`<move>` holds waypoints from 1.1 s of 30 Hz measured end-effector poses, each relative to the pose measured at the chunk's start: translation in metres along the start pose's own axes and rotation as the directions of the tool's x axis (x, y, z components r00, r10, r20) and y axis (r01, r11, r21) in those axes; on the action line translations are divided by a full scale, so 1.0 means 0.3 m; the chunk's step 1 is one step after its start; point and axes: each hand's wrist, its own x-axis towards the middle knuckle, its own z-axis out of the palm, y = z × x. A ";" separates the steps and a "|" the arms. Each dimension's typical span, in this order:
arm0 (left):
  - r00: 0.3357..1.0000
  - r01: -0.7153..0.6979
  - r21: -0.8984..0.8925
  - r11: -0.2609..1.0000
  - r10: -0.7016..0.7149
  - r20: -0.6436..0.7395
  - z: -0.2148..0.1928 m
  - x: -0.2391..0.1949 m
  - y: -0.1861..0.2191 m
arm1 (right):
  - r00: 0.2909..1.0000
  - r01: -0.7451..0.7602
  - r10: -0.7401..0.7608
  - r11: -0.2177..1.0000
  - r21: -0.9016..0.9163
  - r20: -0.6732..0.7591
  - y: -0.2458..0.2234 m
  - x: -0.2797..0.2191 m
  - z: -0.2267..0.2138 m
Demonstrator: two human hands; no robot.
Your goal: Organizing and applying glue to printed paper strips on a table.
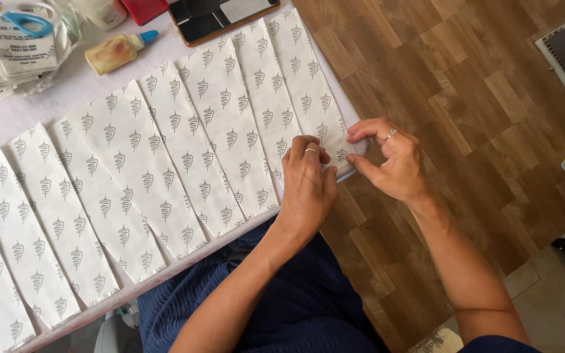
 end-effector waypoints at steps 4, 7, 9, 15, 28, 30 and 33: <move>1.000 0.031 -0.059 0.998 -0.030 0.003 -0.020 -0.003 0.010 | 0.996 -0.057 0.059 0.998 0.025 -0.067 -0.003 -0.023 0.028; 0.997 0.068 -0.065 0.996 -0.065 0.040 -0.051 0.005 0.034 | 0.989 -0.126 0.142 0.958 0.256 -0.047 0.060 -0.047 0.037; 0.997 0.075 -0.062 0.995 -0.073 0.033 -0.042 0.000 0.030 | 0.987 -0.133 0.152 0.949 0.286 -0.044 0.071 -0.051 0.039; 0.999 0.025 0.016 1.000 -0.025 -0.038 0.018 0.004 0.019 | 0.986 -0.120 0.147 0.950 0.289 -0.073 0.062 -0.059 0.053; 0.998 0.041 0.039 0.998 -0.043 0.045 -0.008 0.011 0.034 | 0.987 -0.112 0.118 0.992 0.056 -0.113 -0.031 -0.037 0.050; 0.999 0.019 0.037 0.999 -0.021 0.044 0.000 0.001 0.024 | 0.986 -0.099 0.104 0.994 0.041 -0.132 -0.020 -0.044 0.058; 0.999 -0.024 0.057 0.998 0.022 0.041 -0.005 -0.016 0.037 | 0.986 -0.091 0.092 0.996 0.018 -0.142 0.001 -0.048 0.063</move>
